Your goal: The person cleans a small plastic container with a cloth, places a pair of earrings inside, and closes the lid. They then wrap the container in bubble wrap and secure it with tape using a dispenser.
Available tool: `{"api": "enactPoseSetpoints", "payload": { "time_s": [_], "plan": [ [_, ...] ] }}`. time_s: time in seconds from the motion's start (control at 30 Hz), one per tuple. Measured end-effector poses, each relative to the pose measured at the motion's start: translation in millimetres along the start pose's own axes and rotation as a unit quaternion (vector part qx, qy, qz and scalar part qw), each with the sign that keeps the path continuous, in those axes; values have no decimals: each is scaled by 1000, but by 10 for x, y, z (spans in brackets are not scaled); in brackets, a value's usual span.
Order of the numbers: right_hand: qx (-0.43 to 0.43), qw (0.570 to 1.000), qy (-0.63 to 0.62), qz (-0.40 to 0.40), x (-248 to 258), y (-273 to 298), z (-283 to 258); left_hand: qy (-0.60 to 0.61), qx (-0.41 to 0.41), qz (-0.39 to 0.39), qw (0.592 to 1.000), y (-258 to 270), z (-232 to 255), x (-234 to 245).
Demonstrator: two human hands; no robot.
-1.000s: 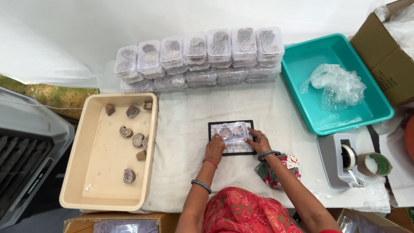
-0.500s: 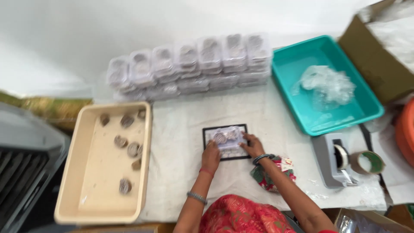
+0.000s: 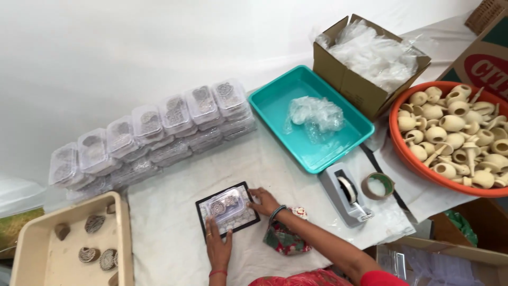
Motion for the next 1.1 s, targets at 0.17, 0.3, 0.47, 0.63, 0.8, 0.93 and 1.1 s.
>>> {"api": "enactPoseSetpoints", "payload": {
  "time_s": [0.17,0.3,0.47,0.63,0.8,0.93,1.1],
  "plan": [
    [21,985,67,157,1297,-224,591,56,73,60,994,433,-25,-97],
    [-100,952,213,195,2173,-540,1121,36,-3,79,996,834,-750,-671],
    [-169,926,292,170,2497,-970,1347,-117,-31,38,992,816,-1043,-990],
    [-210,905,349,122,2490,-1166,1366,-134,-98,66,984,806,-1132,-1082],
    [-215,882,403,115,2491,-1194,1539,-142,-120,86,979,924,-1107,-1079],
    [-208,893,360,174,2826,-949,1421,-144,-142,88,975,894,-1094,-1014],
    [54,855,123,500,3783,-35,635,-140,-166,97,971,834,-1109,-1090]
  ]
}}
Point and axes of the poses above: each hand's wrist, its own y-axis away from the middle knuckle, its own x-axis out of the back of the hand, z = x × y, the point moved 6 cm from there along -y, towards the middle knuckle, and after that the axes turned 14 degrees about y, right-handed, at the moved point
